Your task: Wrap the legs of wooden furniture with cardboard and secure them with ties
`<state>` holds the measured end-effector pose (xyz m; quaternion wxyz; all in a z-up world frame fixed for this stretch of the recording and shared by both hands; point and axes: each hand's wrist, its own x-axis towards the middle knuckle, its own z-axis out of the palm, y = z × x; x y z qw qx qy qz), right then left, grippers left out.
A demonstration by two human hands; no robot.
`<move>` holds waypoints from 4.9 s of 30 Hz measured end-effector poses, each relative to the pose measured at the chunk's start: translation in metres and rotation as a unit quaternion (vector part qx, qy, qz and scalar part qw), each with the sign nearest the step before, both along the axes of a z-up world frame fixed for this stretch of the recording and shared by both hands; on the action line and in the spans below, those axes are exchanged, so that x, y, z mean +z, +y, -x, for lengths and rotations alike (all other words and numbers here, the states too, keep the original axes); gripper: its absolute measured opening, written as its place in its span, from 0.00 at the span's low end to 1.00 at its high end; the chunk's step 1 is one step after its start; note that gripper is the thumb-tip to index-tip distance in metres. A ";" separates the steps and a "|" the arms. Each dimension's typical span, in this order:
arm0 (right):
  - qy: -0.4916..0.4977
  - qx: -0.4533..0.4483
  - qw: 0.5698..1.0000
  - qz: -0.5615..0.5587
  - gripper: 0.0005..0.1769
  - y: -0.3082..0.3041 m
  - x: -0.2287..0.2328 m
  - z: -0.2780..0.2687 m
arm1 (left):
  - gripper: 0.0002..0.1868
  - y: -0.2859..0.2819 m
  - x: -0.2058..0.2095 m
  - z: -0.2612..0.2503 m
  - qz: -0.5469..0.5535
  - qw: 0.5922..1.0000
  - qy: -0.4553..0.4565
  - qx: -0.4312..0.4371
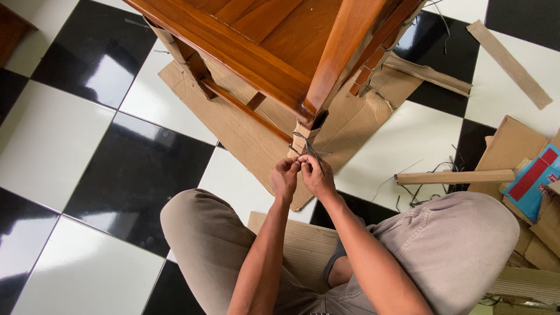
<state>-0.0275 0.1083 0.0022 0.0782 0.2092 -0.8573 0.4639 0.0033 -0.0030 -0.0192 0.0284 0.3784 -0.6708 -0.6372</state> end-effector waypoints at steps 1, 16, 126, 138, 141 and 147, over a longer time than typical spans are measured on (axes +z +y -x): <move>0.000 -0.005 1.000 0.005 0.10 0.000 0.000 -0.001 | 0.11 -0.002 0.000 0.000 0.031 0.999 -0.017 -0.017; -0.027 -0.059 0.998 -0.025 0.02 0.024 -0.003 0.007 | 0.12 -0.010 0.018 0.011 0.096 0.995 0.014 -0.021; -0.364 -0.144 0.920 -0.016 0.18 0.144 -0.062 -0.042 | 0.16 0.060 -0.043 0.014 -0.051 0.998 0.017 0.041; -0.210 -0.072 0.973 -0.065 0.20 0.111 -0.049 -0.043 | 0.13 0.057 -0.051 -0.005 0.047 0.979 -0.104 -0.170; -0.206 -0.046 0.976 -0.054 0.17 0.099 -0.042 -0.042 | 0.15 0.055 -0.048 -0.006 0.058 0.968 -0.097 -0.222; -0.059 -0.107 0.990 -0.073 0.14 0.079 -0.023 -0.037 | 0.15 0.040 -0.044 -0.010 0.133 0.945 -0.103 -0.281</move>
